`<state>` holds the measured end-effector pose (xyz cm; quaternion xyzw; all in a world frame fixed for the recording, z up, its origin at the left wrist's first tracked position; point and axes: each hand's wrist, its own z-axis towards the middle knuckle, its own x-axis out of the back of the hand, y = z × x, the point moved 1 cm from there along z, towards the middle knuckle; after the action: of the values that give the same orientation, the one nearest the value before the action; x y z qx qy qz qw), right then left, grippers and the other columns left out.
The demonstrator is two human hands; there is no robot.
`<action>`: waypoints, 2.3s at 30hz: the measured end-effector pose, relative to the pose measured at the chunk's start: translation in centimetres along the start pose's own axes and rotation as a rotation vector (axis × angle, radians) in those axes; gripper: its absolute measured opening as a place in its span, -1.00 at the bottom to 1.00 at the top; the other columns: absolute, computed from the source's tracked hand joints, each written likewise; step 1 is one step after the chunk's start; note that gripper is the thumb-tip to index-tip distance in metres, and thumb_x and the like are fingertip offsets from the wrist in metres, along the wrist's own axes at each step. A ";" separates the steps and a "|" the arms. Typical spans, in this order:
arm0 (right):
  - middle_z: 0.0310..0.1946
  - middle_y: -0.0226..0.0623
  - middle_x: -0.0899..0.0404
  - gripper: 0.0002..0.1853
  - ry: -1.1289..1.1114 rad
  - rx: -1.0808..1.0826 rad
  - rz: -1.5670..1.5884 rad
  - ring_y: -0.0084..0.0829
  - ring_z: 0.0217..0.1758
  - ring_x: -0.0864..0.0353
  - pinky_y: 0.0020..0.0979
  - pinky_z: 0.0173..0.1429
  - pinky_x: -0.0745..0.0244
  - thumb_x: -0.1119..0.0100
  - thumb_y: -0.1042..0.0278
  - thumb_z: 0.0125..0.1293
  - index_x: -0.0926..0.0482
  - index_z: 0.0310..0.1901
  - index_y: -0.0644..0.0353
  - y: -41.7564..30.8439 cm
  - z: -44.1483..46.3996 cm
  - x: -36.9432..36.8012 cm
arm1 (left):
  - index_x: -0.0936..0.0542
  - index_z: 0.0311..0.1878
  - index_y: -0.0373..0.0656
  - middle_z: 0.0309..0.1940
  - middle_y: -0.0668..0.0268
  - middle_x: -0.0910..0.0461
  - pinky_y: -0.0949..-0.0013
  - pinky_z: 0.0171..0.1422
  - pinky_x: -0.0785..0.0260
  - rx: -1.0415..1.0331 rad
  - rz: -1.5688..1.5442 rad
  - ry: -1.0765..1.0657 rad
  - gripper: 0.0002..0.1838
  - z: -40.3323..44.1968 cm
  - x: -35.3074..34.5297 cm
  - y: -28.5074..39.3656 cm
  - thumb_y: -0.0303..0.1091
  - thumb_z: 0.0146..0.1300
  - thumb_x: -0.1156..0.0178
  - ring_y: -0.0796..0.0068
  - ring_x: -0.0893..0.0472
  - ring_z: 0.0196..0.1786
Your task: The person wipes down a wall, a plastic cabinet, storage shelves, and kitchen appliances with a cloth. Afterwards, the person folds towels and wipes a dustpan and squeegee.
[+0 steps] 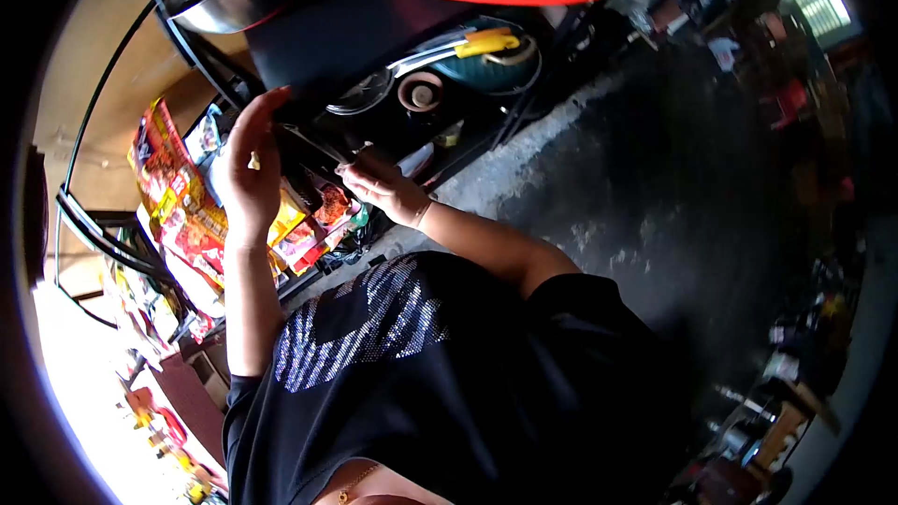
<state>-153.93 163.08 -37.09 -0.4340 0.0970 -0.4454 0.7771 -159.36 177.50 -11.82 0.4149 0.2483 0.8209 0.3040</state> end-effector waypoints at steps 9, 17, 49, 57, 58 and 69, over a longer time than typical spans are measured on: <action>0.48 -0.40 -0.27 -0.52 -0.189 0.157 -0.761 -0.33 0.55 -0.22 -0.26 0.59 -0.21 -0.18 0.40 0.34 -0.50 0.30 0.13 -1.1 -3.9 0.5 | -0.48 0.33 -0.22 0.25 0.21 -0.58 0.33 0.41 -0.33 -0.023 -0.074 0.004 -0.49 -0.8 -0.7 -0.8 -0.73 0.34 0.08 0.40 -0.51 0.35; 0.28 -0.53 -0.52 -0.57 -0.157 0.194 -0.791 -0.45 0.31 -0.43 -0.33 0.25 -0.47 -0.26 0.30 0.21 -0.65 0.16 0.01 0.7 -3.2 0.5 | -0.50 0.32 -0.11 0.19 0.19 -0.63 0.36 0.27 -0.45 -0.039 -0.058 0.046 -0.48 -1.0 -1.0 -0.4 -0.67 0.32 0.05 0.32 -0.63 0.24; 0.21 -0.51 -0.56 -0.66 -0.302 0.303 -0.815 -0.38 0.22 -0.48 -0.37 0.33 -0.40 -0.18 0.41 0.27 -0.72 0.07 -0.07 17.0 -13.8 -4.4 | -0.47 0.27 -0.25 0.20 0.02 -0.54 0.15 0.34 -0.40 0.817 0.005 -0.030 -0.48 -45.0 -24.0 -10.3 -0.54 0.18 -0.18 0.00 -0.53 0.25; 0.15 -0.59 -0.59 -0.58 -0.372 0.300 -0.971 -0.48 0.15 -0.47 -0.24 0.22 -0.38 -0.23 0.34 0.18 -0.69 0.11 -0.10 27.5 -22.3 -10.1 | -0.46 0.29 -0.22 0.17 -0.01 -0.56 0.14 0.30 -0.42 0.770 -0.067 -0.079 -0.48 -53.3 -30.7 -24.7 -0.54 0.21 -0.13 -0.03 -0.55 0.22; 0.14 -0.59 -0.60 -0.58 -0.415 0.276 -0.970 -0.49 0.15 -0.48 -0.24 0.22 -0.37 -0.22 0.34 0.19 -0.69 0.12 -0.10 28.9 -23.9 -10.5 | -0.46 0.29 -0.21 0.16 -0.01 -0.56 0.13 0.30 -0.42 0.767 -0.067 -0.086 -0.49 -54.9 -31.8 -26.4 -0.53 0.22 -0.13 -0.03 -0.55 0.22; -0.10 -0.48 -0.67 -0.68 -0.502 0.579 -0.770 -0.44 -0.04 -0.59 -0.41 0.05 -0.50 -0.24 0.33 0.12 -0.71 -0.05 0.05 45.6 -33.6 -11.2 | -0.57 0.15 -0.22 0.04 0.04 -0.64 0.14 0.23 -0.46 0.528 0.071 -0.193 -0.62 -59.8 -32.6 -39.3 -0.55 0.25 -0.12 0.01 -0.61 0.13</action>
<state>-150.77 162.33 -94.76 -0.2993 -0.3843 -0.5892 0.6447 -182.23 172.40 -86.86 0.5643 0.4088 0.6946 0.1789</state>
